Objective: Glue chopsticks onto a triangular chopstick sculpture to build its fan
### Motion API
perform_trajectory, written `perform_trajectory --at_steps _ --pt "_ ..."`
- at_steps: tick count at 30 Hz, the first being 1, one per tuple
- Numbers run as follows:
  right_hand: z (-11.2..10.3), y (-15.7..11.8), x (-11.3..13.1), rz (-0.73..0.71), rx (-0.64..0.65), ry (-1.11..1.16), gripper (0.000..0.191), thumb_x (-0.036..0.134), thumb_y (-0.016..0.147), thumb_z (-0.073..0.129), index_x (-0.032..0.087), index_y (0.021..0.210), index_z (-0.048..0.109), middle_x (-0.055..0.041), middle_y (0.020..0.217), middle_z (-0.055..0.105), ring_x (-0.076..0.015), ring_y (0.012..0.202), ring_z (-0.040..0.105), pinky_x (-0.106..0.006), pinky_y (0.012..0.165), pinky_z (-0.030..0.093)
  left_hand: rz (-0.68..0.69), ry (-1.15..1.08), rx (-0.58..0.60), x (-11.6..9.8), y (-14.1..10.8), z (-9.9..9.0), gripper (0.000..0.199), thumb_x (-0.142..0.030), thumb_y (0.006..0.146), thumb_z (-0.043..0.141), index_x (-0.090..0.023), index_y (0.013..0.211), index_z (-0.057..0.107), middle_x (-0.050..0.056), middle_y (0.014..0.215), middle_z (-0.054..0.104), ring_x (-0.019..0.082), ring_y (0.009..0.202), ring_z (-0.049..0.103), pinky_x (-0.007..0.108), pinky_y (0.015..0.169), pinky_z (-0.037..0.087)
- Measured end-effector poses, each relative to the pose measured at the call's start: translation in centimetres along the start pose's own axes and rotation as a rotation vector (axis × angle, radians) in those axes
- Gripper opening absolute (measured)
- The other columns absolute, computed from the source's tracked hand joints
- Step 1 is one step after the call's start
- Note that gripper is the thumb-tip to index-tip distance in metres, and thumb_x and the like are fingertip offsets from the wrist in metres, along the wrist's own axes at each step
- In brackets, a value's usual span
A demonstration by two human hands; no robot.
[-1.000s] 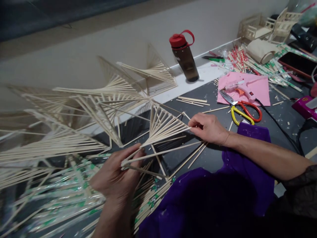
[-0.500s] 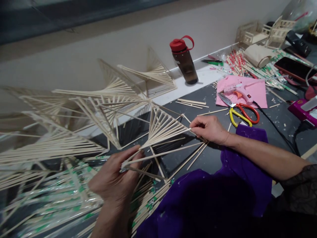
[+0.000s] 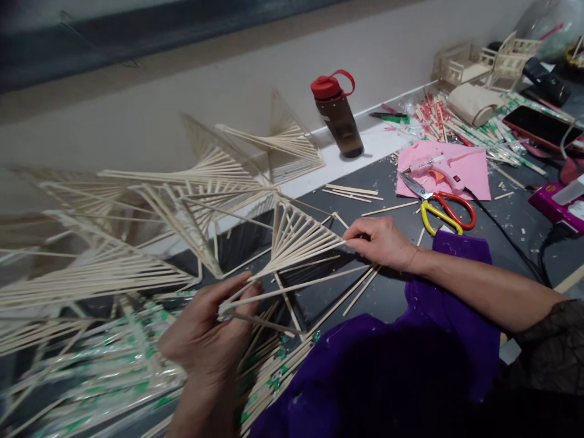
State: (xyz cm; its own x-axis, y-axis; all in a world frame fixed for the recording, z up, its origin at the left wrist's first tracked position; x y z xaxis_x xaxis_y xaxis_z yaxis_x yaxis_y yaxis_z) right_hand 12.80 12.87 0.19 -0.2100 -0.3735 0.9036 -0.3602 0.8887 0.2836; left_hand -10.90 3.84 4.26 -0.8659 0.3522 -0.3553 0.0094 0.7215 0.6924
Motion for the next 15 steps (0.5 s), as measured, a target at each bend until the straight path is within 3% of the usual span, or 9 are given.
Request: perform_trajectory --at_steps 15 --pt "1.0 0.4 -1.7 0.201 0.047 0.256 0.006 0.019 0.07 0.066 0.014 0.071 0.063 0.0038 0.062 0.058 -0.0056 0.053 0.05 -0.019 0.052 0.038 0.014 -0.077 -0.017 0.2 0.1 -0.2 0.023 -0.018 0.079 0.07 -0.024 0.101 0.072 -0.003 0.073 0.068 0.01 0.055 0.06 0.021 0.055 0.047"
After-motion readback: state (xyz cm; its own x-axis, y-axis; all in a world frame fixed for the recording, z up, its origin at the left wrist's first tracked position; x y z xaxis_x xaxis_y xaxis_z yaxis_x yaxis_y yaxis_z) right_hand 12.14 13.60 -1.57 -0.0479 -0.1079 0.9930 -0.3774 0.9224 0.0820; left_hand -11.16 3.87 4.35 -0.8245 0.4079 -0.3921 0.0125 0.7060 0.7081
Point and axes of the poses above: each hand's wrist, its own y-axis towards the middle knuckle, its own z-axis out of the palm, x = y × z, the point moved 8 cm from there along y, towards the middle knuckle
